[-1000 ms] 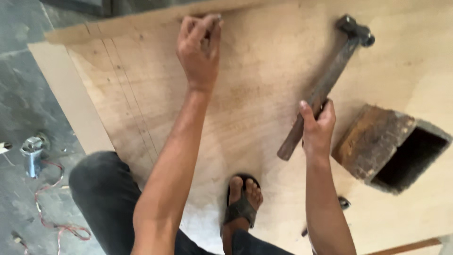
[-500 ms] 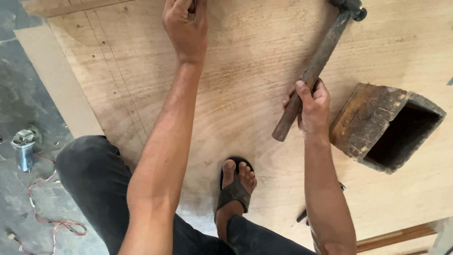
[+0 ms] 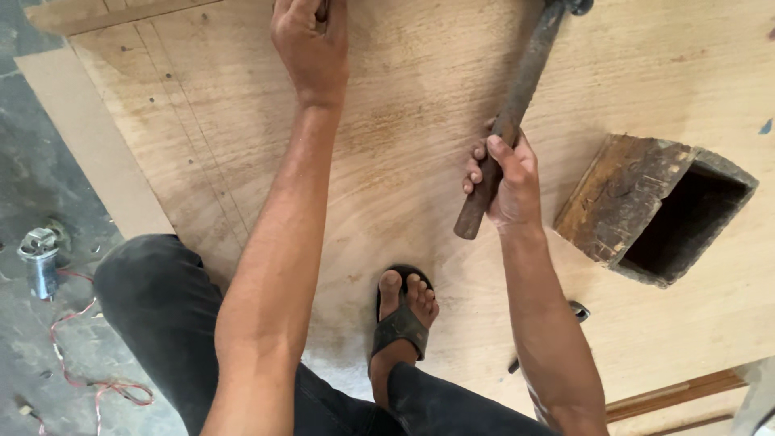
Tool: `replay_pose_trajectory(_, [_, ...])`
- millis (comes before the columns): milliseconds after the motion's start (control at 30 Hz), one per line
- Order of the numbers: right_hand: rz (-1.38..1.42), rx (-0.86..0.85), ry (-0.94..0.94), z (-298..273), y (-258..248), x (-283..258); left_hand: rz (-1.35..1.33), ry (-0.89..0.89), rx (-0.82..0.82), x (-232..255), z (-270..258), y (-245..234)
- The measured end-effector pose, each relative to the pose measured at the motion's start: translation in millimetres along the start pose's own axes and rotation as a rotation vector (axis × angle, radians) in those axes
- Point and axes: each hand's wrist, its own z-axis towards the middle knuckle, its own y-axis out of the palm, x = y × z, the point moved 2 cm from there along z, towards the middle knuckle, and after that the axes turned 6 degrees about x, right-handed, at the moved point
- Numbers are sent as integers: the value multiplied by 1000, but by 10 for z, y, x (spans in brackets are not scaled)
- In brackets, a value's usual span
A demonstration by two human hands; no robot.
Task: The person hammers nails into a wooden board while sitting on the floor, using their hands to position each nail and a hammer to drive it into the wood.
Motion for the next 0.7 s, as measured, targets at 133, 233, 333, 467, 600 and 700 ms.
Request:
replay_pose_trajectory(133, [-24, 8, -22, 42, -16, 13, 101, -1, -28, -99, -10, -12])
replay_pose_trajectory(233, [-15, 3, -9, 53, -27, -10, 20, -42, -16, -162, -58, -11])
replay_pose_trajectory(333, [-20, -12, -11, 48, -20, -16, -1, -46, -43, -226, -82, -6])
replay_pose_trajectory(467, [-24, -13, -14, 41, -9, -24, 35, -29, -41, -293, -109, -6])
replay_pose_trajectory(600, [-28, -21, -2, 25, -15, -31, 35, 9, -45, -220, -92, -36])
replay_pose_trajectory(700, [-36, -26, 0, 40, 14, -45, 6, -12, -41, -73, -20, -24])
